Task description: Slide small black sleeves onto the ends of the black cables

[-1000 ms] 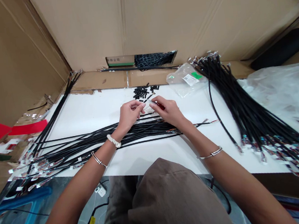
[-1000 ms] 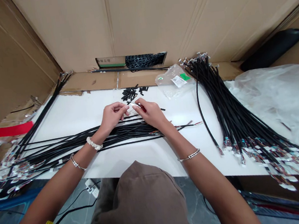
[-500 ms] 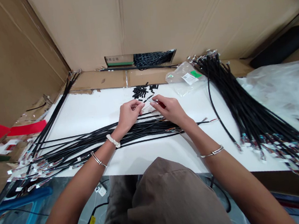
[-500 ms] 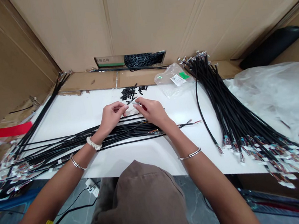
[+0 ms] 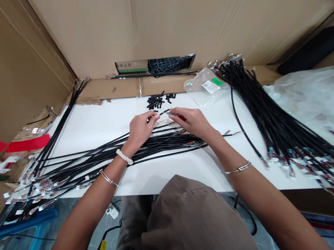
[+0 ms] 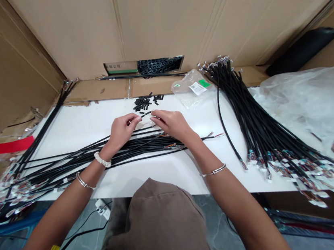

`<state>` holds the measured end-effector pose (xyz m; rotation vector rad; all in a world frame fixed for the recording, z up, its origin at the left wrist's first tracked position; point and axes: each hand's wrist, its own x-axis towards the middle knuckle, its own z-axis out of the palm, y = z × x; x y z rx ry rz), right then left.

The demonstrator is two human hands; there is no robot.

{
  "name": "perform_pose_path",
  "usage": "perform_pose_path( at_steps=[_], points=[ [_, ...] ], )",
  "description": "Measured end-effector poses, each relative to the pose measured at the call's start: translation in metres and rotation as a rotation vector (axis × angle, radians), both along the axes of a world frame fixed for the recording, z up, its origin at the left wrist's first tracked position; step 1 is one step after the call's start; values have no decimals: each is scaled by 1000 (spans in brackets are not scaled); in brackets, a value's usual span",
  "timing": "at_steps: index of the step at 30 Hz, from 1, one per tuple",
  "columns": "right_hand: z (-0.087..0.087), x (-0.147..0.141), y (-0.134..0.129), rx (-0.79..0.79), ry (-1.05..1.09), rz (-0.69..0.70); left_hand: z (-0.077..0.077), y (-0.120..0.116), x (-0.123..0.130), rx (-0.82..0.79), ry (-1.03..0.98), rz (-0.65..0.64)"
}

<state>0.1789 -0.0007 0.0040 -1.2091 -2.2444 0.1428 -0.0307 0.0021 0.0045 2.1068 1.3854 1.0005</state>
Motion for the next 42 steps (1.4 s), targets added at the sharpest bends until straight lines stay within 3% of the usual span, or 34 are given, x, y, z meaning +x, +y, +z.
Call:
perform_pose_path(
  at_steps=[42],
  points=[
    [2, -1, -3, -11, -117, -16, 2, -2, -1, 11, 186, 17]
  ],
)
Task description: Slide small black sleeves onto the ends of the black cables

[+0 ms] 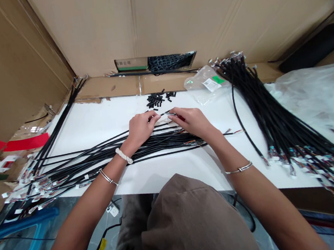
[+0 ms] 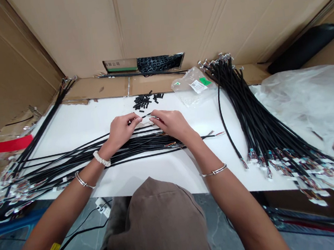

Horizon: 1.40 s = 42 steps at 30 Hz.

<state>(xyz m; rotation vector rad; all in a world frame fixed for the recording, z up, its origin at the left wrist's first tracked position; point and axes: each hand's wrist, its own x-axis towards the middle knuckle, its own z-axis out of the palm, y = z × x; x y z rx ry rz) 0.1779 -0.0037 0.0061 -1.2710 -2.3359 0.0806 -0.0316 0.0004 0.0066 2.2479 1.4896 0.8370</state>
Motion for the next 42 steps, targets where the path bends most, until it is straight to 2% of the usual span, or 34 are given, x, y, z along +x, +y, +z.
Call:
perform_pose_path(
  at_steps=[19, 42],
  points=[
    [-2, 1, 2, 38, -18, 13, -2, 1, 0, 10, 8, 1],
    [-2, -1, 0, -17, 88, 32, -1, -1, 2, 7, 8, 28]
  ],
)
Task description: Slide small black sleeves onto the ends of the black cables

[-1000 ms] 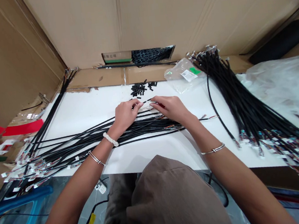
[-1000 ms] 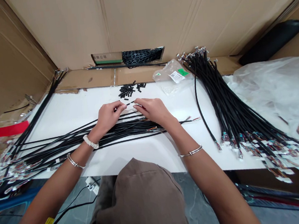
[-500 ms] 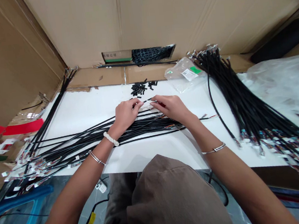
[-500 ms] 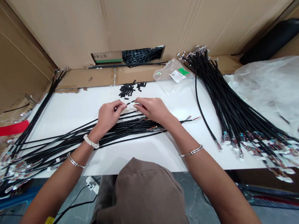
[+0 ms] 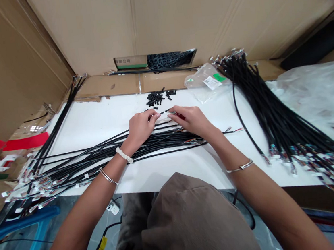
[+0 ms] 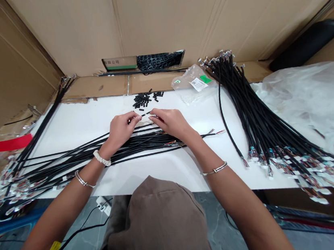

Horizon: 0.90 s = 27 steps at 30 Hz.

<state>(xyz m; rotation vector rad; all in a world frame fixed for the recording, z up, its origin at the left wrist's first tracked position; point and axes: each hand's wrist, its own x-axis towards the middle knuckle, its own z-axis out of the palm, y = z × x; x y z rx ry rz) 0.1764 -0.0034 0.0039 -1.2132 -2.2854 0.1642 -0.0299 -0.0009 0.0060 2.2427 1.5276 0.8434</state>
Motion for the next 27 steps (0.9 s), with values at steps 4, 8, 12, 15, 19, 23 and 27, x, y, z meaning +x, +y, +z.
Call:
perform_pose_path(
  at_steps=[4, 8, 12, 15, 19, 23, 27],
  points=[
    [1, -1, 0, -6, -17, -31, 1, 0, 1, -15, -42, -5],
    [1, -1, 0, 11, -53, -64, 0, 1, 0, -7, -44, -8],
    [1, 0, 0, 20, -62, -63, 0, 1, 0, -4, -37, -8],
    [1, 1, 1, 20, -62, -51, 1, 1, 1, -8, -36, -8],
    [0, 1, 1, 25, -64, -47, 1, 1, 1, -8, -32, -12],
    [1, 2, 1, 24, -65, -47, 2, 1, 0, -5, -38, -13],
    [1, 2, 1, 24, -68, -46, 3, 1, 0, -13, -34, -17]
  ],
)
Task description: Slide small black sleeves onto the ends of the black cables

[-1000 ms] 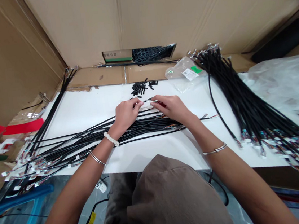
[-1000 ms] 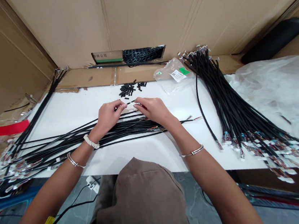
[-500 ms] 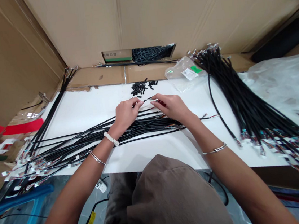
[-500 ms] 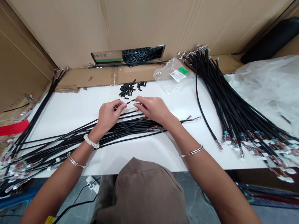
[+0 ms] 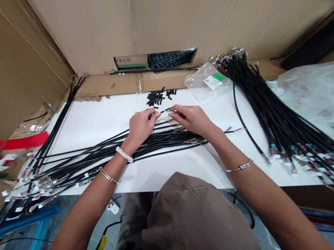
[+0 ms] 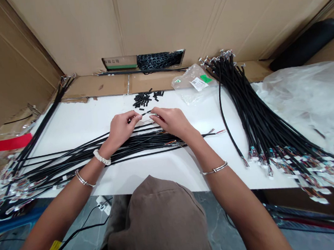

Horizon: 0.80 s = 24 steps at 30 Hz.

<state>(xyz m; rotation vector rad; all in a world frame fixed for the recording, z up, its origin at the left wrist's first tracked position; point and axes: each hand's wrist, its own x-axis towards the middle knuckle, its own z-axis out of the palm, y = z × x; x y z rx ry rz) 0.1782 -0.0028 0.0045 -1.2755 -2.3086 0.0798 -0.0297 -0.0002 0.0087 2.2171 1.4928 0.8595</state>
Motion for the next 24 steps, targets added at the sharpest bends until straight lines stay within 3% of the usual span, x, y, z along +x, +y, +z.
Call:
perform_pose_path(
  at_steps=[24],
  points=[
    [2, -4, -3, 13, -9, 38, -2, -2, 1, 6, 22, 21]
  ],
)
